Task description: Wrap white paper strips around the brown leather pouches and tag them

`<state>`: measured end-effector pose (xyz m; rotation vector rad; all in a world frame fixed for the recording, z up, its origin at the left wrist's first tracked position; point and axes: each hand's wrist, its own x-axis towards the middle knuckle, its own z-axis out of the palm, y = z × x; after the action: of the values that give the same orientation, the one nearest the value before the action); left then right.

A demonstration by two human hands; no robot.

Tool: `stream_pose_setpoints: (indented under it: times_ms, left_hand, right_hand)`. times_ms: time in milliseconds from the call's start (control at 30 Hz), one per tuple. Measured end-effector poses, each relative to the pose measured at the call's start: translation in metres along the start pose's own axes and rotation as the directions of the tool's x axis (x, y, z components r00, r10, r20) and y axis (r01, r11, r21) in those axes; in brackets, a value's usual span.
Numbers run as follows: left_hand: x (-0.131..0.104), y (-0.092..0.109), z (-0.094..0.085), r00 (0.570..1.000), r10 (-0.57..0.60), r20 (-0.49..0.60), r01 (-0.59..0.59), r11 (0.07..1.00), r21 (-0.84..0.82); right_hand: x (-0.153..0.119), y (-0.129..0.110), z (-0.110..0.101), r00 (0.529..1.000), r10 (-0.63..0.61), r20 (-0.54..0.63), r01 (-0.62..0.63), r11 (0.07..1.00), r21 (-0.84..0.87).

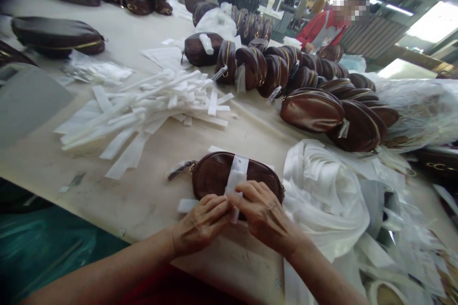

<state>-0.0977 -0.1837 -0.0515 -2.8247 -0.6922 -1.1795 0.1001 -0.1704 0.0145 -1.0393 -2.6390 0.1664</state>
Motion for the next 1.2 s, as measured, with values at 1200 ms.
stream_pose_setpoints:
  times_ms: [1200]
  left_hand:
    - [-0.006, -0.029, -0.067, 0.911, -0.357, -0.207, 0.399, 0.890, 0.221]
  right_hand:
    - [-0.062, -0.011, 0.071, 0.899, 0.334, -0.283, -0.275, 0.934, 0.228]
